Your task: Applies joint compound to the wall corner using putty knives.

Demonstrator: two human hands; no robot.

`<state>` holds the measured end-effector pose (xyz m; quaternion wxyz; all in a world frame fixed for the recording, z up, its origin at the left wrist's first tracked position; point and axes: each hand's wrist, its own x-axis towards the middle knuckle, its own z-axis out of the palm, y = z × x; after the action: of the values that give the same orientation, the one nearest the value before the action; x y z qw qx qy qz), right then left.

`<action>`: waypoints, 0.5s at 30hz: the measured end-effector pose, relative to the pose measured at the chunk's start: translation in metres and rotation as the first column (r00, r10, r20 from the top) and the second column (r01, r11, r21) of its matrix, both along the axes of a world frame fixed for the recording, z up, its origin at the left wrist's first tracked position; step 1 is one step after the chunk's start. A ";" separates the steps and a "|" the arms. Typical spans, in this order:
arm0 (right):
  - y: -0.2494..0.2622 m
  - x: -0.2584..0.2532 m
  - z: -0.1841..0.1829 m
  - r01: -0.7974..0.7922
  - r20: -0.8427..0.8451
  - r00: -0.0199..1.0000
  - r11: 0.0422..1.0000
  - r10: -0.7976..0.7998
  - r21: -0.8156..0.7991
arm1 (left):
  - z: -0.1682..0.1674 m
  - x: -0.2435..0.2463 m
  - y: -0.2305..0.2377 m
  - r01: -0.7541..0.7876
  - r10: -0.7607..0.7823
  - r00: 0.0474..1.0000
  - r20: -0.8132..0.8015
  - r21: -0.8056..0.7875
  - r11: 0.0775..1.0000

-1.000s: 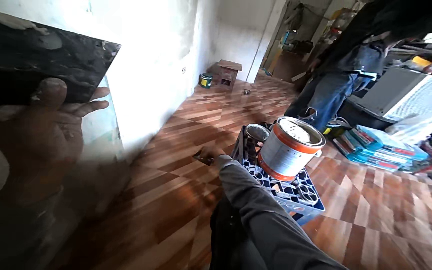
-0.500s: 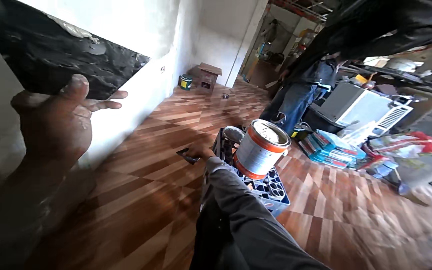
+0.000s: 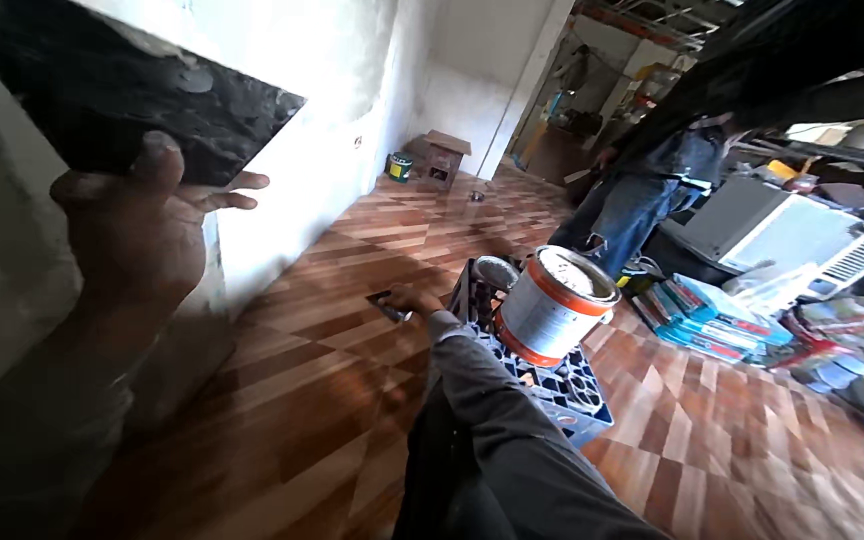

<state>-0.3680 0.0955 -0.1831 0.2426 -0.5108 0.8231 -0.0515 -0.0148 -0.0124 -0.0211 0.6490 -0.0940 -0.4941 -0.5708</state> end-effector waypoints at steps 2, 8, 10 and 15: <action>-0.001 0.007 0.001 -0.004 -0.018 1.000 0.999 0.003 -0.039 | 0.004 0.007 0.009 -0.009 0.009 1.000 0.013 0.010 1.000; -0.003 0.003 -0.011 0.051 0.004 0.999 0.998 -0.050 -0.036 | -0.011 0.009 -0.012 0.043 -0.033 0.984 0.175 -0.052 0.998; -0.018 0.005 -0.017 0.002 -0.021 1.000 0.999 -0.003 -0.046 | -0.023 0.012 -0.034 0.061 -0.059 0.993 0.097 -0.016 0.998; -0.016 0.011 0.037 0.003 -0.150 0.986 0.897 -0.078 -0.442 | -0.036 0.004 -0.048 0.002 -0.006 0.990 0.144 0.029 1.000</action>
<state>-0.3567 0.0798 -0.1456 0.0512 -0.5377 0.8177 -0.1992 -0.0105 -0.0600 -0.0567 0.6117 -0.0442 -0.5312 -0.5846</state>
